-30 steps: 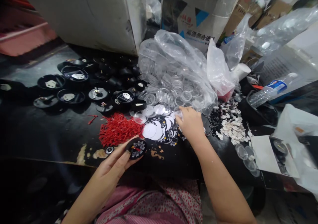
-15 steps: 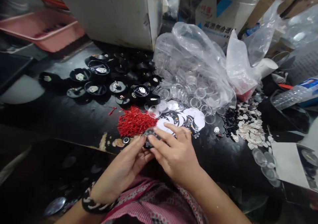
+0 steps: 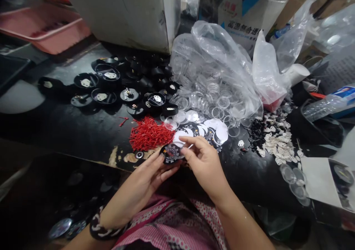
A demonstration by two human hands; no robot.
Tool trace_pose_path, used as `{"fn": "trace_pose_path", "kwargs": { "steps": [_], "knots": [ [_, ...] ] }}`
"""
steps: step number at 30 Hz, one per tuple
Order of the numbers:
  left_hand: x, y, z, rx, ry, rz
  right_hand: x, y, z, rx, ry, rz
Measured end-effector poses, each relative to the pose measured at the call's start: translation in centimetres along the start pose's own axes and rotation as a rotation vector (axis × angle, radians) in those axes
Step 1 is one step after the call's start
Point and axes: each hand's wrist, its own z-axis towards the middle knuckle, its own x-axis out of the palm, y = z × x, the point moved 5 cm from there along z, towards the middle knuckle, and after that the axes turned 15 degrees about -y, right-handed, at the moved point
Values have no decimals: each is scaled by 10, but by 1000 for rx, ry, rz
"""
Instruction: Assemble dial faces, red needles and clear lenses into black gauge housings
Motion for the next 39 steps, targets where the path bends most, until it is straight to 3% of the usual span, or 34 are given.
{"fn": "trace_pose_path", "kwargs": {
  "steps": [7,13,16,19,23,26,29,31,33,36,39],
  "knots": [
    [-8,6,5,133,2,91,10,13,-12,-269,81,-191],
    [-7,4,0,243,-40,336,17,11,-7,-198,72,-321],
    [-4,4,-6,243,-34,366,21,15,-6,-285,-11,-452],
    [-2,1,-9,285,-35,383,27,17,-7,-350,-56,-436],
    [-3,-6,-10,299,-82,363,37,17,-6,-336,-56,-381],
    [-31,-8,-20,251,-109,451,45,16,-8,-264,116,-305],
    [-96,-9,-39,203,-189,680,42,12,-10,-174,277,-168],
    [-146,-27,-53,335,-426,828,35,8,-8,-139,229,-152],
    [-170,-57,-64,611,-608,962,35,7,-8,-150,216,-181],
    [-157,-106,-51,932,-653,1023,52,17,-16,-265,363,-198],
    [-127,-158,-5,1073,-671,1050,58,26,-21,-329,398,-224]
  ]
}}
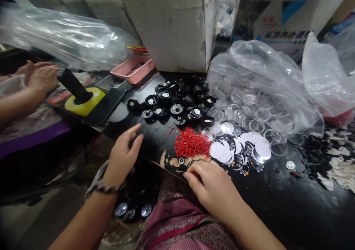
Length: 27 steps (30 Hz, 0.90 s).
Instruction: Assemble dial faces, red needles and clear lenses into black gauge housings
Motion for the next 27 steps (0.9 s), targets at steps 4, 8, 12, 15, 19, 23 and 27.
{"fn": "trace_pose_path", "kwargs": {
  "steps": [4,8,12,15,19,23,27],
  "knots": [
    [39,2,66,-22,-16,-62,-8,-8,-7,72,-23,-29],
    [40,10,62,-156,-19,-175,-6,-14,-14,113,4,-45],
    [29,-3,10,-366,24,-371,0,-9,-6,49,-32,-59],
    [40,-21,-36,-656,175,-605,-4,-12,7,-56,-135,-221],
    [59,-44,-78,-1108,287,-1006,-21,-37,18,-15,-256,-583],
    [67,-52,-96,-1190,335,-995,-35,-57,18,38,-259,-561],
    [70,-56,-108,-1209,343,-986,-49,-65,16,122,-359,-393]
  ]
}}
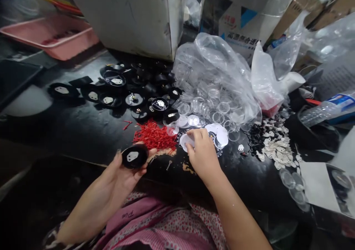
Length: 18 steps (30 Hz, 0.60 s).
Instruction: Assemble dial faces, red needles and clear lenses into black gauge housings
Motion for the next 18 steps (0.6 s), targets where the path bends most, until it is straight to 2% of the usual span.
{"fn": "trace_pose_path", "kwargs": {
  "steps": [3,5,8,10,13,18],
  "knots": [
    [5,7,-6,-38,54,10,-8,-1,0,82,-33,111],
    [11,12,-9,-86,94,-3,-12,7,-4,81,-26,200],
    [23,18,-10,-148,153,-82,-13,30,-16,-66,66,304],
    [28,20,-10,-134,150,-132,-11,41,-24,-130,130,369],
    [27,22,-12,-26,92,-155,-7,42,-30,-11,147,445],
    [24,22,-17,123,57,-116,-9,35,-31,219,87,494]
  ]
}}
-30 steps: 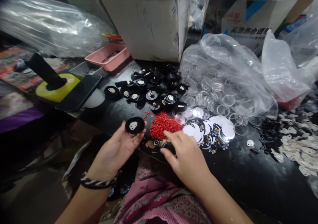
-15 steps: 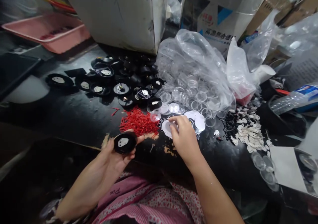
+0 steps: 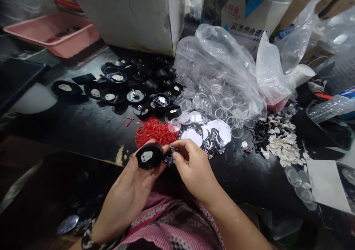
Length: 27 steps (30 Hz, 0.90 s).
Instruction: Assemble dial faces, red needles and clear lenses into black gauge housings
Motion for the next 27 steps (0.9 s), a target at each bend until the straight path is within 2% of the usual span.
{"fn": "trace_pose_path", "kwargs": {
  "steps": [3,7,9,14,18,23,27],
  "knots": [
    [2,2,2,15,-2,78,-1,6,0,42,-16,83],
    [7,11,1,-16,65,182,1,17,3,-63,-53,35],
    [6,13,1,10,74,242,2,17,4,-62,-75,0],
    [0,17,2,26,116,309,4,3,2,150,-36,81],
    [-1,19,1,40,175,315,2,-2,-1,192,-13,62],
    [-3,20,-3,84,189,465,1,-6,-16,174,103,-6],
    [-15,16,0,148,185,622,-1,-2,-20,73,224,-43]
  ]
}}
